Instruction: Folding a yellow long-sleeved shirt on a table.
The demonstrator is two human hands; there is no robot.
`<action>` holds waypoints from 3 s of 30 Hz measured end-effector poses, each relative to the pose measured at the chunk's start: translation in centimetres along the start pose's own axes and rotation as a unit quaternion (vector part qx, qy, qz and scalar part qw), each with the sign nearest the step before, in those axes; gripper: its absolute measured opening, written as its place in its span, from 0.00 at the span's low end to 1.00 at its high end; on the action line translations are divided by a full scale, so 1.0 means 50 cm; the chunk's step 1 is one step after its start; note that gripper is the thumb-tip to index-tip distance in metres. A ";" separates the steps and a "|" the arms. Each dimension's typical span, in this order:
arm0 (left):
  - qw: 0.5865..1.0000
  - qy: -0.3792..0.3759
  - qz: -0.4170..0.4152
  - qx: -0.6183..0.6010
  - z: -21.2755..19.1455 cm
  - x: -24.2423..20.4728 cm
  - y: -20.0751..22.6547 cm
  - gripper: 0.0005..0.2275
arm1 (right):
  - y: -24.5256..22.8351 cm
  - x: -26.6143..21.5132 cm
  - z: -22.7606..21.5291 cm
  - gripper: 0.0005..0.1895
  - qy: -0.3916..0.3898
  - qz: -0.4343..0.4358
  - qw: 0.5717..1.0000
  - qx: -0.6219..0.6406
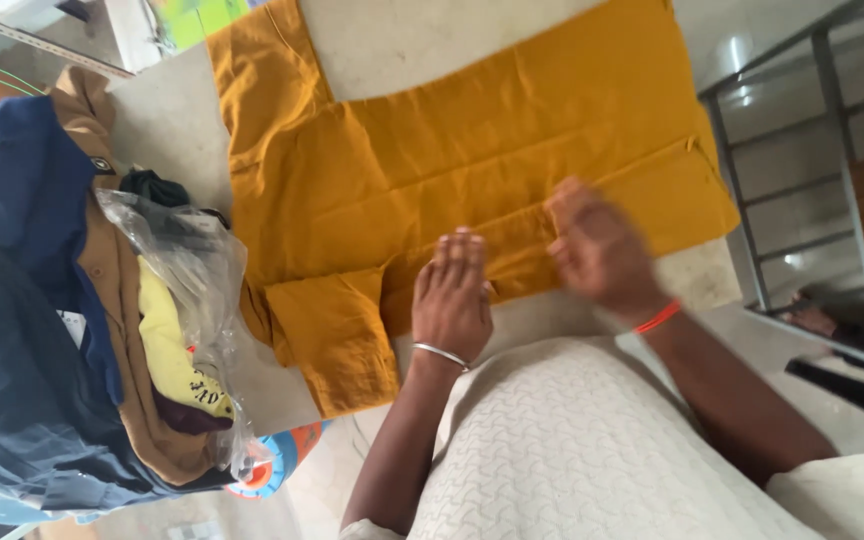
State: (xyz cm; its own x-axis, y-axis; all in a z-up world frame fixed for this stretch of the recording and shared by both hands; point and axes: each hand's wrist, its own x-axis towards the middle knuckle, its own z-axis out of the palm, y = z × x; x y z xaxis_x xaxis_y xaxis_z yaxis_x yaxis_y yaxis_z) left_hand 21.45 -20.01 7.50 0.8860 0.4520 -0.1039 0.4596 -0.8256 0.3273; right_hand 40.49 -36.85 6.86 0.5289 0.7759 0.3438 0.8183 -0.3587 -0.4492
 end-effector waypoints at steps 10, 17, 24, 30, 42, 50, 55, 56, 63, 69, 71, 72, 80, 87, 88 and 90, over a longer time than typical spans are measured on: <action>0.997 0.053 0.052 0.026 0.061 0.023 -0.005 0.26 | -0.021 0.020 0.041 0.32 -0.158 -0.034 0.982 -0.100; 0.998 0.048 -0.048 0.005 0.027 -0.031 -0.072 0.33 | 0.125 -0.013 -0.036 0.37 -0.115 0.077 0.983 -0.124; 0.996 0.066 -0.053 -0.015 0.035 -0.049 -0.090 0.32 | 0.237 -0.069 -0.053 0.41 -0.051 0.208 0.976 -0.027; 0.997 0.037 0.065 0.019 0.036 0.007 0.024 0.25 | 0.039 -0.024 0.027 0.41 -0.040 0.012 0.999 -0.032; 0.997 0.059 -0.037 0.016 0.024 -0.026 -0.077 0.34 | 0.172 -0.055 -0.037 0.37 -0.122 0.111 0.978 -0.129; 0.998 0.051 -0.024 0.008 -0.011 -0.037 -0.043 0.31 | 0.110 -0.042 -0.043 0.40 -0.070 0.097 0.992 -0.051; 0.999 0.046 0.012 0.004 0.029 -0.010 -0.011 0.29 | 0.013 -0.005 0.015 0.36 -0.113 0.037 0.993 -0.012; 0.999 0.048 0.022 0.011 0.043 0.000 -0.012 0.28 | 0.002 0.001 0.027 0.34 -0.138 0.032 0.990 -0.017; 0.998 0.055 -0.024 0.037 0.033 -0.026 -0.033 0.30 | 0.095 -0.039 0.005 0.30 -0.127 0.072 0.986 -0.083; 0.996 0.044 -0.063 0.051 0.022 -0.057 -0.053 0.31 | 0.164 -0.064 -0.038 0.34 -0.107 0.132 0.980 -0.107; 0.996 0.051 -0.061 0.048 0.028 -0.061 -0.060 0.31 | 0.169 -0.068 -0.038 0.35 -0.113 0.149 0.976 -0.110; 0.996 0.051 -0.061 0.047 0.028 -0.062 -0.059 0.31 | 0.166 -0.071 -0.037 0.35 -0.113 0.148 0.976 -0.111; 0.996 0.038 -0.079 0.033 0.033 -0.107 -0.069 0.32 | 0.193 -0.113 -0.055 0.37 -0.100 0.148 0.975 -0.133; 0.992 0.049 -0.085 -0.078 -0.008 -0.167 -0.085 0.31 | 0.228 -0.110 -0.065 0.43 -0.099 0.292 0.951 -0.008; 0.982 0.080 -0.099 -0.141 0.000 -0.190 -0.107 0.25 | 0.236 -0.110 -0.060 0.41 -0.095 0.287 0.953 -0.011; 0.966 0.110 -0.111 -0.205 -0.006 -0.225 -0.152 0.19 | 0.251 -0.115 -0.050 0.40 -0.091 0.282 0.955 -0.014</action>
State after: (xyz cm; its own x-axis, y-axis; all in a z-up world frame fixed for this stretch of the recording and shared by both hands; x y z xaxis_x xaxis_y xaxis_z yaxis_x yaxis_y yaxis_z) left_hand 7.96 -18.75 6.44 0.7125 0.7012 -0.0264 0.5339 -0.5173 0.6688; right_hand 48.29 -47.11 1.31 0.8415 0.5314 -0.0972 0.4217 -0.7587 -0.4965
